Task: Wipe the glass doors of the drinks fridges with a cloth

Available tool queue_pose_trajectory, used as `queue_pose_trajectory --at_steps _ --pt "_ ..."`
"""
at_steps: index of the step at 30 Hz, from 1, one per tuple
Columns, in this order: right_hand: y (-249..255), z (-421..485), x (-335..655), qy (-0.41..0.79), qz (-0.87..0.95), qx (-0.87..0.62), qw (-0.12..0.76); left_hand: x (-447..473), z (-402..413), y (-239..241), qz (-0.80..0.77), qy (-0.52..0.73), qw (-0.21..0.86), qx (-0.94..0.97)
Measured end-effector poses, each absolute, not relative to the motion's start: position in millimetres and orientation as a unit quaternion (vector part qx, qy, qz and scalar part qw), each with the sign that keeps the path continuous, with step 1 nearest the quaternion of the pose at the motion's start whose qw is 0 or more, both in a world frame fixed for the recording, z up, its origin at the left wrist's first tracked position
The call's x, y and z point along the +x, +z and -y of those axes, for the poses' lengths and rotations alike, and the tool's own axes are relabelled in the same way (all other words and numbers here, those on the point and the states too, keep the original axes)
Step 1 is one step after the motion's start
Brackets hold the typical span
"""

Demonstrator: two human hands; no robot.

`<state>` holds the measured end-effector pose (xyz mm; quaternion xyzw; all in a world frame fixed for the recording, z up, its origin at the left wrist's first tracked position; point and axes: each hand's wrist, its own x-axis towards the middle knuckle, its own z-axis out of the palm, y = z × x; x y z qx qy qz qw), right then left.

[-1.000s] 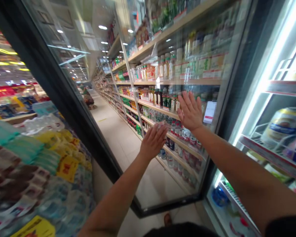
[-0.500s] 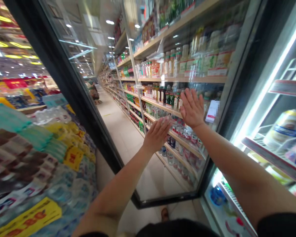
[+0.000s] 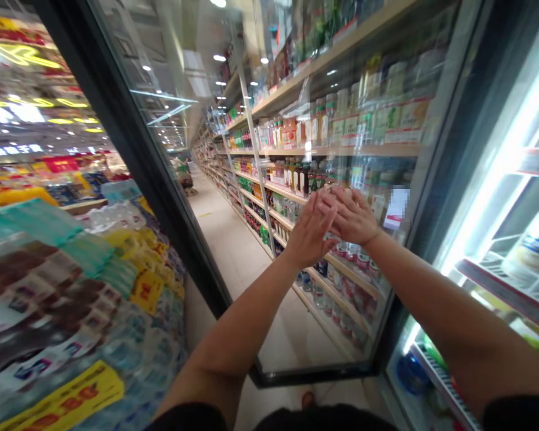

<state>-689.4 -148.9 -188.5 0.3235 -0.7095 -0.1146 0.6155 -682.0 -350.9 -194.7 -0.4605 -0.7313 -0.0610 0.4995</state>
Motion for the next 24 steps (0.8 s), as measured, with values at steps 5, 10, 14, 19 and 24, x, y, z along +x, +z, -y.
queue_pose_trajectory --at_steps 5,10,14,19,24 --pt "-188.4 147.3 -688.7 -0.106 0.758 0.301 0.569 -685.4 430.7 -195.1 0.715 -0.037 0.595 -0.364" --pt "-195.6 146.3 -691.1 -0.074 0.744 0.286 0.600 -687.1 511.8 -199.4 0.775 -0.027 0.600 -0.196" --pt "-190.7 148.4 -689.5 -0.072 0.722 0.287 0.626 -697.9 534.3 -228.6 0.779 -0.030 0.601 -0.175" --pt "-190.9 161.4 -687.1 -0.074 0.711 0.265 0.647 -712.5 541.3 -251.9 0.763 -0.019 0.625 -0.163" --pt "-278.4 184.5 -672.0 -0.039 0.766 0.170 0.618 -715.5 543.6 -249.1 0.747 -0.020 0.640 -0.177"
